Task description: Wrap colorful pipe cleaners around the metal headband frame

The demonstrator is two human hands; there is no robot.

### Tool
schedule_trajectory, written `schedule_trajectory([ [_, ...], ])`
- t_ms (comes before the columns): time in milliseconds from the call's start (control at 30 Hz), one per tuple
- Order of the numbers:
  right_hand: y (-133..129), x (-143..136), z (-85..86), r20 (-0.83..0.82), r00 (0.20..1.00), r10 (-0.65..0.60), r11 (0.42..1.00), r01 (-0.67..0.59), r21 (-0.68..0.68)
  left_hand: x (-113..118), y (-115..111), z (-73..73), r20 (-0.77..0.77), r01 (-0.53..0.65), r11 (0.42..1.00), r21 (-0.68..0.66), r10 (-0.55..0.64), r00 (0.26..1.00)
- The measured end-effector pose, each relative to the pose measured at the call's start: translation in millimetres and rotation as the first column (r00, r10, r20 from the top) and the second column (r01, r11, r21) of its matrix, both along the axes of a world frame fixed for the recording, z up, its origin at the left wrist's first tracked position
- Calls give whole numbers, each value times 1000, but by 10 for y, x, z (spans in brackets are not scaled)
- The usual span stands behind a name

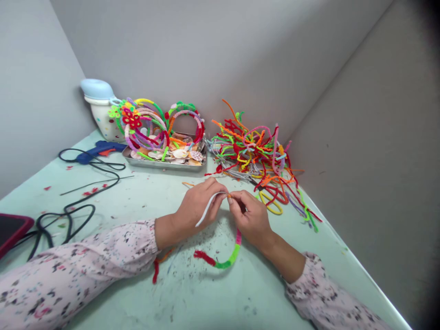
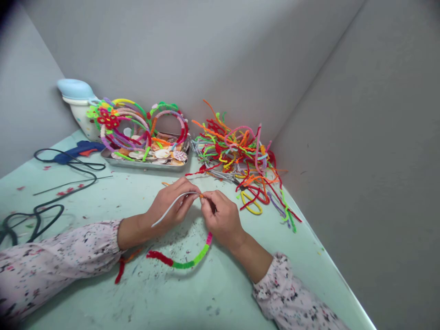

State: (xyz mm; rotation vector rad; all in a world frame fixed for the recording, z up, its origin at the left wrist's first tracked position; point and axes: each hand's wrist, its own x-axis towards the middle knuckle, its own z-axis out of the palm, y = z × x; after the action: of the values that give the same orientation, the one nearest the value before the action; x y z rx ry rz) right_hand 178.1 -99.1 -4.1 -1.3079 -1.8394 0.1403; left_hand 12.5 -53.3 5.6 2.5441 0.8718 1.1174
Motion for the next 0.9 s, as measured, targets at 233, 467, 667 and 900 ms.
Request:
schedule_trajectory([
  [233, -12, -11, 4, 59, 998, 6, 1000, -7, 16, 15, -11, -2, -12, -20, 1000, 23, 20, 1000],
  [467, -3, 11, -21, 74, 997, -16, 1000, 15, 25, 28, -27, 30, 1, -4, 1000, -28, 4, 1000],
  [667, 1, 14, -25, 82, 996, -24, 999, 22, 30, 31, -29, 37, 28, 8, 999, -38, -7, 1000],
  [900, -8, -7, -24, 128, 991, -29, 999, 25, 36, 30, -40, 34, 6, -29, 998, -56, 29, 1000],
])
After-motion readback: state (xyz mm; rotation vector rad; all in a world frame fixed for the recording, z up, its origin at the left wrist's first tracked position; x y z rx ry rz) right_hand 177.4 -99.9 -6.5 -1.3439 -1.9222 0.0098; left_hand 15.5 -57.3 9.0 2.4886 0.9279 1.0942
